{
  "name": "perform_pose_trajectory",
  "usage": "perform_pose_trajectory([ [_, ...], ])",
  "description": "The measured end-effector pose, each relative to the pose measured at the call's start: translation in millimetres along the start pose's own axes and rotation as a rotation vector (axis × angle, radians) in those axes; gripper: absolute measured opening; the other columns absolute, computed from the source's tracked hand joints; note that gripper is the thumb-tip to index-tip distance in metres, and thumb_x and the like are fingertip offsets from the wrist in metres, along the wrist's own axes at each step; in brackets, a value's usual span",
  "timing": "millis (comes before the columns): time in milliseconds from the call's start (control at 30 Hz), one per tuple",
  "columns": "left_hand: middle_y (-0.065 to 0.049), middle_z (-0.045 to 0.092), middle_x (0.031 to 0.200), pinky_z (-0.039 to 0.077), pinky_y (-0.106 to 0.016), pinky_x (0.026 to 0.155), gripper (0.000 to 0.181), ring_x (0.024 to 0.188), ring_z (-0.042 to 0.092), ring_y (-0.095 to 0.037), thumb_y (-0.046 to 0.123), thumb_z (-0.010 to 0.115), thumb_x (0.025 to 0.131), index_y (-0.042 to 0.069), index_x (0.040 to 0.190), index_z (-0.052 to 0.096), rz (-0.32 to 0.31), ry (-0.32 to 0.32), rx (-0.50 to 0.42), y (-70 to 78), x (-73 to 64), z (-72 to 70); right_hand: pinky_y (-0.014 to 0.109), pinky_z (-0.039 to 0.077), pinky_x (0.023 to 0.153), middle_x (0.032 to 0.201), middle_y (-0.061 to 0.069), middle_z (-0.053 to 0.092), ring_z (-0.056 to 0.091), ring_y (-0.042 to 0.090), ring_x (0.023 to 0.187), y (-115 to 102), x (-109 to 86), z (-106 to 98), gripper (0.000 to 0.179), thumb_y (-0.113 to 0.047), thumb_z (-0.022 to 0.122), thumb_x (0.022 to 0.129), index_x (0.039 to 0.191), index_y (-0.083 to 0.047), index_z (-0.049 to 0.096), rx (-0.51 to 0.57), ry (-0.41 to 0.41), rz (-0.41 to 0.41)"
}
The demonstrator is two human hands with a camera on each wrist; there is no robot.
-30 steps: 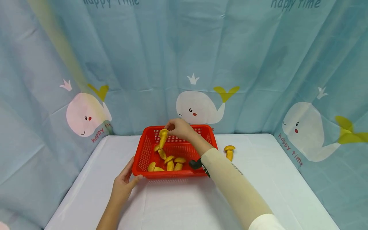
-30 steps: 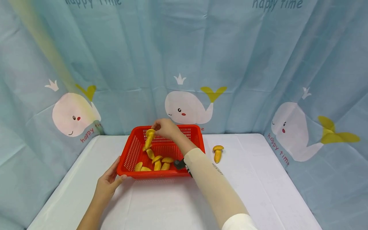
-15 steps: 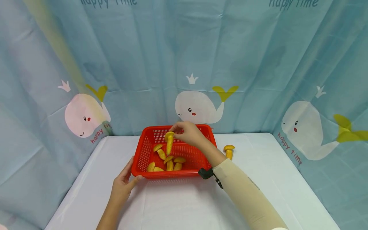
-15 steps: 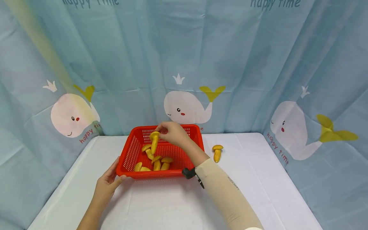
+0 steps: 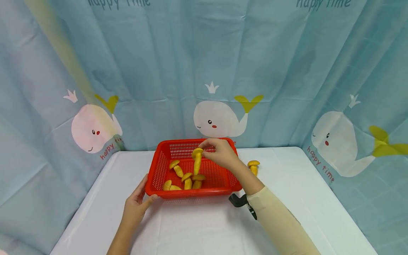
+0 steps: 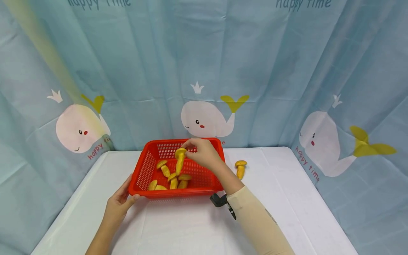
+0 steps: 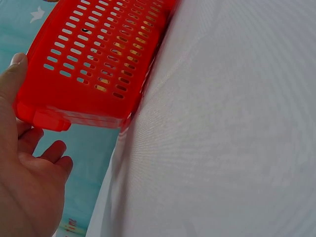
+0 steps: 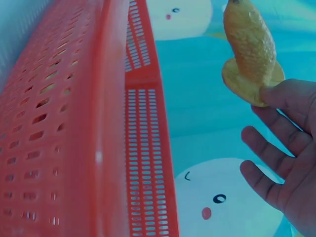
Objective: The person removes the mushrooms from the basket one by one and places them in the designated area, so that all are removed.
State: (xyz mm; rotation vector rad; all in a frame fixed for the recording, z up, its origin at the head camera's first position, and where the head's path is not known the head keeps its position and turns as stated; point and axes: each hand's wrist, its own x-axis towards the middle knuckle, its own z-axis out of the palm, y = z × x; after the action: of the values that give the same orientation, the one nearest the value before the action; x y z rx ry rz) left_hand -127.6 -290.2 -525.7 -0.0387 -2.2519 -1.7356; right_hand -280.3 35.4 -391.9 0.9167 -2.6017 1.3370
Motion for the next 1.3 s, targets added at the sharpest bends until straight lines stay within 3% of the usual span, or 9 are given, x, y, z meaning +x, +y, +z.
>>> perform_pose_trajectory([
  [200, 0.001, 0.036, 0.166, 0.031, -0.005, 0.11, 0.08, 0.148, 0.033, 0.003, 0.004, 0.074, 0.092, 0.02, 0.161, 0.036, -0.001, 0.004, 0.002, -0.4, 0.0, -0.5, 0.044, 0.057, 0.097, 0.105, -0.014, 0.072, 0.068, 0.017, 0.107, 5, -13.3, -9, 0.017, -0.022, 0.076, 0.093, 0.109, -0.027, 0.076, 0.015, 0.028, -0.027],
  [467, 0.004, 0.035, 0.166, 0.031, -0.004, 0.109, 0.079, 0.148, 0.032, 0.003, 0.008, 0.075, 0.093, 0.022, 0.161, 0.036, -0.01, 0.001, 0.014, -2.1, 0.4, -0.7, 0.043, 0.057, 0.096, 0.11, -0.013, 0.072, 0.066, 0.02, 0.111, 13, -32.3, -19, 0.019, -0.02, 0.076, 0.094, 0.111, -0.027, 0.075, -0.027, 0.065, 0.005],
  [833, 0.004, 0.036, 0.165, 0.032, -0.004, 0.108, 0.08, 0.149, 0.033, 0.001, 0.01, 0.076, 0.093, 0.021, 0.161, 0.036, -0.009, 0.008, 0.026, -1.5, 0.9, -0.9, 0.046, 0.058, 0.094, 0.107, -0.012, 0.073, 0.067, 0.025, 0.11, 18, -58.4, -31, 0.019, -0.015, 0.076, 0.093, 0.109, -0.024, 0.076, 0.033, 0.129, -0.009],
  [1033, 0.004, 0.036, 0.165, 0.031, -0.003, 0.108, 0.08, 0.147, 0.033, 0.004, 0.011, 0.076, 0.093, 0.028, 0.16, 0.037, -0.021, 0.01, 0.031, 0.5, 0.7, -0.2, 0.049, 0.056, 0.098, 0.107, -0.013, 0.073, 0.066, 0.022, 0.111, 22, -73.8, -40, 0.018, -0.015, 0.075, 0.093, 0.107, -0.026, 0.076, 0.008, 0.163, 0.003],
  [1133, 0.003, 0.036, 0.165, 0.031, -0.004, 0.108, 0.08, 0.146, 0.034, 0.006, 0.011, 0.076, 0.093, 0.026, 0.16, 0.036, -0.022, 0.009, 0.029, 1.1, 0.4, 0.0, 0.045, 0.057, 0.093, 0.109, -0.013, 0.073, 0.065, 0.019, 0.111, 25, -81.8, -46, 0.019, -0.015, 0.075, 0.093, 0.107, -0.027, 0.076, -0.018, 0.187, 0.013],
  [1200, 0.003, 0.035, 0.166, 0.031, -0.003, 0.108, 0.08, 0.146, 0.033, 0.007, 0.011, 0.076, 0.093, 0.027, 0.16, 0.036, -0.026, 0.009, 0.03, 1.3, 0.1, 0.2, 0.039, 0.057, 0.083, 0.11, -0.012, 0.073, 0.064, 0.015, 0.106, 28, -87.5, -49, 0.02, -0.015, 0.075, 0.093, 0.107, -0.028, 0.076, -0.025, 0.198, 0.026],
  [1300, 0.003, 0.035, 0.165, 0.031, -0.004, 0.108, 0.08, 0.146, 0.033, 0.006, 0.011, 0.076, 0.093, 0.029, 0.16, 0.036, -0.032, 0.01, 0.03, 0.9, -0.6, 0.5, 0.031, 0.056, 0.063, 0.11, -0.01, 0.072, 0.063, 0.015, 0.083, 30, -96.1, -55, 0.021, -0.014, 0.075, 0.093, 0.108, -0.028, 0.076, -0.014, 0.206, 0.051],
])
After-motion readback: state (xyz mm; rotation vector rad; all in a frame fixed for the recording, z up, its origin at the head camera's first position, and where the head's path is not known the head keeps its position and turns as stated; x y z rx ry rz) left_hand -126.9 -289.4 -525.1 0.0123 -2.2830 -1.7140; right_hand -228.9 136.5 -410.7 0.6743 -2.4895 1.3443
